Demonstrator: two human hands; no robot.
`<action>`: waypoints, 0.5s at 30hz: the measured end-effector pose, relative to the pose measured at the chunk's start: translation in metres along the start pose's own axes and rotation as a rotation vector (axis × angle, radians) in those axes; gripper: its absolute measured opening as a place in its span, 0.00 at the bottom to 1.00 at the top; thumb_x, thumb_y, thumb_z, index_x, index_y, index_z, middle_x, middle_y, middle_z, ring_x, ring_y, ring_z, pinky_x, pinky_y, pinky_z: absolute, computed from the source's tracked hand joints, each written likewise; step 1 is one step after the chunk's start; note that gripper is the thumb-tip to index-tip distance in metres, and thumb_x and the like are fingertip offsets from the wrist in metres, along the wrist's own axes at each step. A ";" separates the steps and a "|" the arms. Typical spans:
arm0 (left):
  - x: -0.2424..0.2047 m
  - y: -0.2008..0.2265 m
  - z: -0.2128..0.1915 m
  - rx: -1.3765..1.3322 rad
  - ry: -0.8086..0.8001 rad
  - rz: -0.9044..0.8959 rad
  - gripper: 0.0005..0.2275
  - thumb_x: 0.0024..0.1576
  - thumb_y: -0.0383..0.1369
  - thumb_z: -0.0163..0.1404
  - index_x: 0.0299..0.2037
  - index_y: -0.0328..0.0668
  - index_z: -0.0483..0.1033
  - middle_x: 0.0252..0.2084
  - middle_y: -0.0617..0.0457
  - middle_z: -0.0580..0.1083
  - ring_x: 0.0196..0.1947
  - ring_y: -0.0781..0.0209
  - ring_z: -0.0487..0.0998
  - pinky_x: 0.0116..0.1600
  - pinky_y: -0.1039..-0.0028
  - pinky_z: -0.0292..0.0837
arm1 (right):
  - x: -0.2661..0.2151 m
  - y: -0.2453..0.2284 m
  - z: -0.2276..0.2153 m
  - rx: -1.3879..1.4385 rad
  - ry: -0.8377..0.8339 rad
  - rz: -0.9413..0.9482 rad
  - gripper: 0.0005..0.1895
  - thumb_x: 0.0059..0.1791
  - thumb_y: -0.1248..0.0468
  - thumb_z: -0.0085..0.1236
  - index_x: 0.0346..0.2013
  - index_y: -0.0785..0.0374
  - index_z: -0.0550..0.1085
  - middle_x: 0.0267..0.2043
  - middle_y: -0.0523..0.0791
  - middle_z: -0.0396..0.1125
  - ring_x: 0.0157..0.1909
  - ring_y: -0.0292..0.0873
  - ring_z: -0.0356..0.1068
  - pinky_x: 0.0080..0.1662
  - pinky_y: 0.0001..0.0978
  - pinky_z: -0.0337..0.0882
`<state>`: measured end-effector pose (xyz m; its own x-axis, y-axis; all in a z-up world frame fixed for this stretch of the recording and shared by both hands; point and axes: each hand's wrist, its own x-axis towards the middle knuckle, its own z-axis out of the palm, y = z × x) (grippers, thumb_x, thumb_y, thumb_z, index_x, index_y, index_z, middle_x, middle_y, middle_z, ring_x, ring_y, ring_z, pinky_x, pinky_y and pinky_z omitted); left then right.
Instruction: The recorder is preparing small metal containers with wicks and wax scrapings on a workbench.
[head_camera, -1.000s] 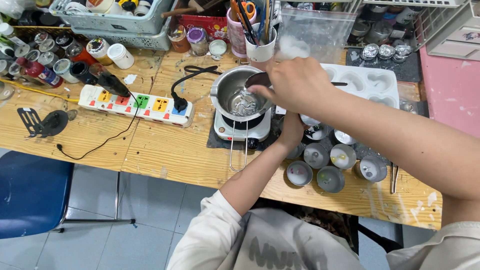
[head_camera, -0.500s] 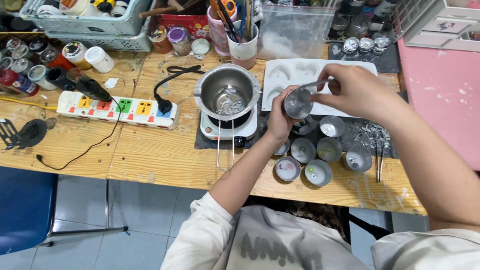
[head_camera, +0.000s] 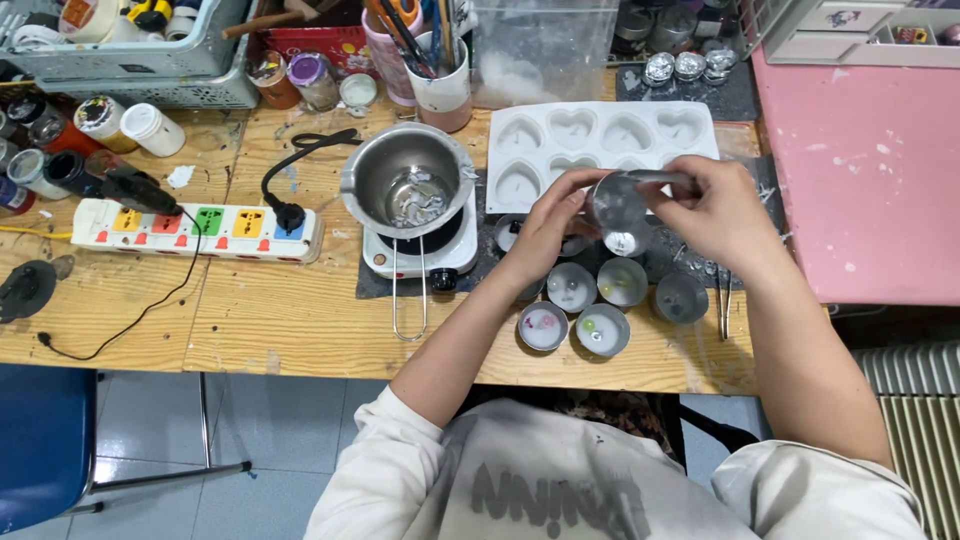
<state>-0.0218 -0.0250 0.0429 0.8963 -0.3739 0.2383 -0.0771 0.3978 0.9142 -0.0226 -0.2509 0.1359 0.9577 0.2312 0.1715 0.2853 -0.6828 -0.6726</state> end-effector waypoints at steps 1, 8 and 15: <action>-0.001 0.004 0.000 -0.001 -0.003 -0.002 0.17 0.71 0.39 0.36 0.64 0.42 0.67 0.57 0.52 0.72 0.49 0.63 0.75 0.51 0.68 0.76 | -0.003 0.005 -0.005 0.000 0.002 0.003 0.09 0.46 0.67 0.64 0.39 0.67 0.77 0.19 0.43 0.59 0.24 0.33 0.55 0.28 0.31 0.58; -0.010 0.033 0.010 0.888 0.136 0.169 0.08 0.66 0.33 0.47 0.51 0.47 0.76 0.48 0.55 0.76 0.49 0.58 0.77 0.49 0.70 0.74 | -0.026 0.063 -0.027 -0.287 0.042 0.163 0.13 0.45 0.60 0.65 0.40 0.65 0.79 0.25 0.49 0.69 0.27 0.48 0.69 0.35 0.41 0.68; -0.009 0.020 0.008 1.240 -0.026 0.317 0.08 0.60 0.36 0.55 0.46 0.49 0.78 0.44 0.56 0.75 0.49 0.54 0.74 0.51 0.63 0.71 | -0.033 0.080 0.001 -0.407 -0.004 0.247 0.14 0.43 0.58 0.66 0.38 0.63 0.80 0.30 0.51 0.73 0.35 0.56 0.74 0.40 0.49 0.72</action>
<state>-0.0353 -0.0208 0.0613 0.7567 -0.4282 0.4941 -0.6507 -0.5663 0.5059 -0.0313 -0.3127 0.0754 0.9988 0.0297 0.0383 0.0414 -0.9337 -0.3558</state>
